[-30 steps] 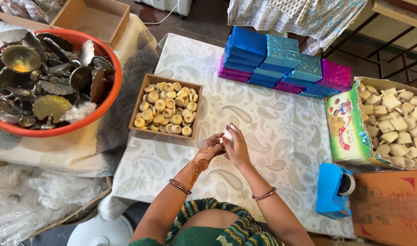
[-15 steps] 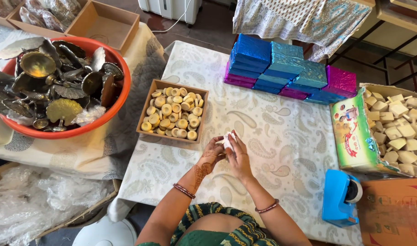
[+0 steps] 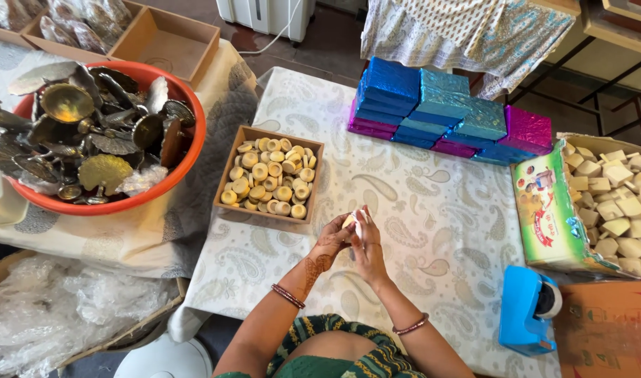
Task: The person wipes and packs small square decorative goods by hand, placing them into a small red box and then sealing it with a sticker.
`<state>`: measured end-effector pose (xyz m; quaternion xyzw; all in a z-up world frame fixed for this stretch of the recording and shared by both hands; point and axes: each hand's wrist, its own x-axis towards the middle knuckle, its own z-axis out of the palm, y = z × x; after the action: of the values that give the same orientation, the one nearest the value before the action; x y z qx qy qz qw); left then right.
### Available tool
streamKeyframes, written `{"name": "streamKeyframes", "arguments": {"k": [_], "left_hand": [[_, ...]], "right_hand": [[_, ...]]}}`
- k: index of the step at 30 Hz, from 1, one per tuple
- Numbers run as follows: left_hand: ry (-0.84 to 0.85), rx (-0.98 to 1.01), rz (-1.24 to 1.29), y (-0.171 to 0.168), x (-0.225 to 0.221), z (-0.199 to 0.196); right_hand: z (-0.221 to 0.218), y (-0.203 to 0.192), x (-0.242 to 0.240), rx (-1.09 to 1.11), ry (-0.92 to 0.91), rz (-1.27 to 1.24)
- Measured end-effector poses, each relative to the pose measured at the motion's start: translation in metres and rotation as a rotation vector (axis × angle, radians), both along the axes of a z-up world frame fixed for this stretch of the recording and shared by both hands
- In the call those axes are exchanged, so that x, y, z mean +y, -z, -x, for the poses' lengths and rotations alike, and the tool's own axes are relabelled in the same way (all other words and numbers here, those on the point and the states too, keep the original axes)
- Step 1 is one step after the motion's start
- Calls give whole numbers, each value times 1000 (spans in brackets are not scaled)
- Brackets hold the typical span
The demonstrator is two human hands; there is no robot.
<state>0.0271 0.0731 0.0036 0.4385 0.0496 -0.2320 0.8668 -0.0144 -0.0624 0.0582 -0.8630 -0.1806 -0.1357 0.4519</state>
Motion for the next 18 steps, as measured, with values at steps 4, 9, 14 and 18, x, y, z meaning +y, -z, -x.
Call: {"name": "streamKeyframes", "arguments": {"k": [4, 9, 14, 18], "left_hand": [[-3, -44, -3, 7, -4, -3], [-60, -119, -134, 22, -14, -8], [-71, -720, -1182, 37, -9, -7], [-65, -906, -1491, 9, -3, -1]], "right_hand": [[-18, 28, -15, 185, 83, -167], [-19, 20, -16, 655, -7, -793], [-27, 42, -39, 731, 172, -772], [-43, 71, -71, 338, 479, 11]]}}
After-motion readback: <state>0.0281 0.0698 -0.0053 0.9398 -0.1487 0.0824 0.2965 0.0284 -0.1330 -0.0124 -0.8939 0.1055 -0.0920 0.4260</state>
